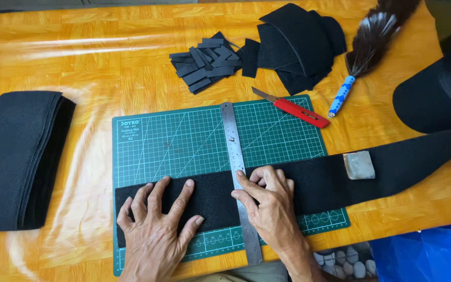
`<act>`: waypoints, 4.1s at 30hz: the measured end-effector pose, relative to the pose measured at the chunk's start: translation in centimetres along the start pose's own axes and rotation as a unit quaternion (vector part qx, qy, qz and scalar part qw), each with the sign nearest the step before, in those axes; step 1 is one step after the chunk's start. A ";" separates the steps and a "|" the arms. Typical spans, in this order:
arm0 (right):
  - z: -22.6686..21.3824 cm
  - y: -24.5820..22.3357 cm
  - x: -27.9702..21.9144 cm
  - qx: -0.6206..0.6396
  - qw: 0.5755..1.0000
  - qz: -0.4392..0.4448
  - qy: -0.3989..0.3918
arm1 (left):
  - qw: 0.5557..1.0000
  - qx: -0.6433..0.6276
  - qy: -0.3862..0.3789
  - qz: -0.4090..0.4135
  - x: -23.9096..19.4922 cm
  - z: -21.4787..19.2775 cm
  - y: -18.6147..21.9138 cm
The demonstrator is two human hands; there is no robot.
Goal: The person measures and cuts a strip of black fabric on a green cutting mat using a metal ruler and a red utility knife. They repeatedly align the ruler and make cuts to create smaller rectangular pieces.
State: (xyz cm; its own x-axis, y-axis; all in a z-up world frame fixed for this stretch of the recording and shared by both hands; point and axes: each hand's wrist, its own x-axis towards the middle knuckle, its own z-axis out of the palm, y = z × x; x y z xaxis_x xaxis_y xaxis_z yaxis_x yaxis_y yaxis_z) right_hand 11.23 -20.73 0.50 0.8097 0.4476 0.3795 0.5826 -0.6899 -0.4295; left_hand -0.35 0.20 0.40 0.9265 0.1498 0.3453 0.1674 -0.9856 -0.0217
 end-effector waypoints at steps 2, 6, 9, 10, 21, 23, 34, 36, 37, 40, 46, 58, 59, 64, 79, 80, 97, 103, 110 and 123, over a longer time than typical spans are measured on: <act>0.0 0.1 0.0 0.002 1.000 -0.002 0.000 | 1.000 0.001 -0.006 0.001 0.0 0.1 -0.1; -0.2 -0.1 -0.2 0.009 1.000 -0.004 0.003 | 1.000 0.009 0.000 0.003 0.0 0.1 -0.1; -0.4 -0.2 -0.2 0.002 1.000 0.000 -0.010 | 1.000 0.005 -0.002 0.006 0.1 -0.2 0.0; -0.5 -0.2 -0.1 0.003 1.000 -0.001 -0.009 | 1.000 0.007 0.000 0.006 0.1 -0.1 0.0; -0.4 -0.1 -0.1 -0.012 0.999 -0.034 0.011 | 1.000 0.010 -0.011 0.004 -0.1 0.2 -0.1; -0.3 0.1 -0.2 -0.013 0.999 -0.032 0.013 | 1.000 0.013 -0.015 0.006 -0.1 0.3 -0.1; -0.2 0.3 -0.5 -0.005 0.999 -0.031 0.012 | 1.000 0.019 -0.013 0.013 -0.1 0.2 -0.1; -0.3 0.2 -0.5 -0.003 1.000 -0.029 0.007 | 1.000 0.015 -0.016 0.006 -0.2 0.4 -0.2; -0.3 0.3 -0.4 -0.002 1.000 -0.030 0.008 | 1.000 0.016 -0.016 0.006 -0.1 0.3 -0.2; -0.2 0.3 -0.5 -0.004 1.000 -0.027 0.009 | 1.000 0.008 -0.020 0.010 -0.2 0.3 -0.2; -0.2 0.4 -0.6 0.007 0.999 -0.031 0.011 | 1.000 0.022 -0.008 0.007 -0.1 0.5 -0.1; -0.5 0.3 -0.5 0.011 0.999 -0.028 0.016 | 1.000 0.028 0.001 0.013 -0.2 0.6 -0.1; -0.5 0.3 -0.6 0.009 0.999 -0.028 0.016 | 1.000 0.026 0.001 0.012 -0.1 0.6 -0.1; -0.4 0.5 -0.6 0.006 0.999 -0.030 0.012 | 1.000 0.016 -0.005 0.010 -0.1 0.3 -0.1; -3.4 0.4 0.2 -0.003 0.989 -0.051 -0.139 | 0.999 0.000 -0.039 0.014 0.1 -0.4 -0.1; -3.7 0.5 0.3 -0.007 0.981 -0.052 -0.187 | 0.999 -0.001 -0.036 0.015 0.1 -0.5 0.0; -4.8 0.9 1.8 0.005 0.947 -0.053 -0.318 | 0.999 -0.015 -0.023 0.017 0.1 -1.0 0.0; -4.7 0.9 1.8 0.022 0.948 -0.038 -0.316 | 1.000 -0.006 -0.022 0.013 0.0 -0.4 0.0; -4.6 0.6 1.8 0.023 0.944 -0.019 -0.329 | 1.000 -0.006 -0.011 0.014 0.0 -0.4 -0.1; -4.6 1.1 1.6 0.043 0.950 -0.052 -0.304 | 1.000 -0.006 -0.018 0.010 -0.1 -0.3 -0.1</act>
State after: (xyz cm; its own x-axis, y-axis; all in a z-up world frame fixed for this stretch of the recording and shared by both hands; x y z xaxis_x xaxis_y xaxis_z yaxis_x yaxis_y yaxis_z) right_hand 12.85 -23.35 4.40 0.6230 0.7746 -0.1091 0.6441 -0.5870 -0.4905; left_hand -0.51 0.27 0.62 0.9414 0.1329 0.3100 0.1451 -0.9893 -0.0165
